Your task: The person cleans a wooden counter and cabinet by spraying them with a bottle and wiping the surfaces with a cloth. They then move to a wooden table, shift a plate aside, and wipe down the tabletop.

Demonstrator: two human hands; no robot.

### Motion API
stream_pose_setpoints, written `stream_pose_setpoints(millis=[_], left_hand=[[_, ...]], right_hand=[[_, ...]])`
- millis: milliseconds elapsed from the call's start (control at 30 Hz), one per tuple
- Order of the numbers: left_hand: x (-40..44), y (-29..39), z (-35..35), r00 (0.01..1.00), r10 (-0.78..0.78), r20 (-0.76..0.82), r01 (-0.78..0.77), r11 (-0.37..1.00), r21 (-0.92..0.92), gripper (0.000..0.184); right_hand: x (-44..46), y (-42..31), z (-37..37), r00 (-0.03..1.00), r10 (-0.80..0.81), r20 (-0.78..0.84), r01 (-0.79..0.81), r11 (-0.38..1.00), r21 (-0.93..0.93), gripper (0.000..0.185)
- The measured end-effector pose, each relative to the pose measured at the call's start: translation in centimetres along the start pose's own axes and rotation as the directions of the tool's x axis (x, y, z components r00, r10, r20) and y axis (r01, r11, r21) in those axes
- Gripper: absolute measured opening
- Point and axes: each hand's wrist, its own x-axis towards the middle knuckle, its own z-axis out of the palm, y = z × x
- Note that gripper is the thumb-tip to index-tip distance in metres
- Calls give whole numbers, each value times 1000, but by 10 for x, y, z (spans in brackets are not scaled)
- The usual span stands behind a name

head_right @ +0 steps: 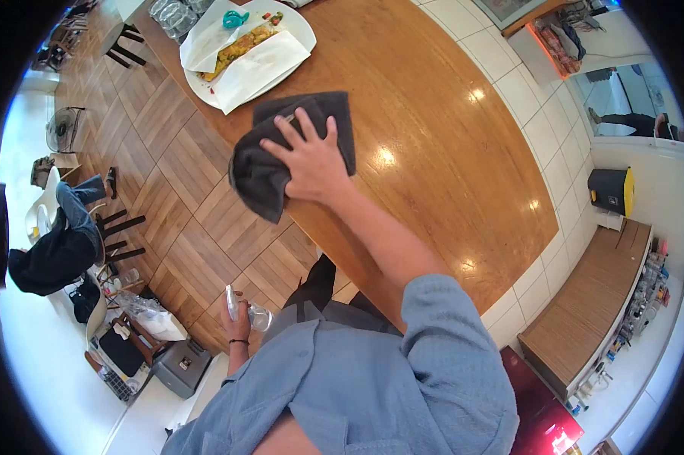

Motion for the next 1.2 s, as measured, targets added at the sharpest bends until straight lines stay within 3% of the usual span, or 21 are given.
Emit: stream_pose_setpoints(millis=[133,267,400,500,600,667,800,933,1200], left_hand=[[-1,-3,-4,1000,14,-17,-13,1000,17,25],[2,-8,-11,1000,18,-15,-18,1000,22,27],[6,-9,-17,999,33,-11,-33,999,9,29],[16,-32,-28,996,77,45,-82,991,107,47],[19,-12,-30,997,60,58,-67,989,135,45],[19,-6,-28,998,65,21,-66,996,60,41],[21,-9,-31,996,86,29,-87,996,32,42],[21,-3,-24,995,91,40,-94,993,75,40],[42,22,14,948,172,270,-194,979,58,29]], right_hand=[[-6,-9,2,998,-61,29,61,998,-16,67],[4,32,-5,999,-49,-23,49,999,1,69],[26,113,-17,997,81,-14,-82,984,-157,69],[45,180,-35,975,224,-15,-222,954,-202,69],[65,250,-49,909,415,-42,-411,874,-258,72],[73,278,-62,828,559,-49,-554,799,-236,67],[76,285,-64,752,656,-70,-652,723,-228,64],[43,264,-57,748,652,-127,-660,709,-249,65],[-133,243,-79,624,763,-172,-779,587,-220,67]])
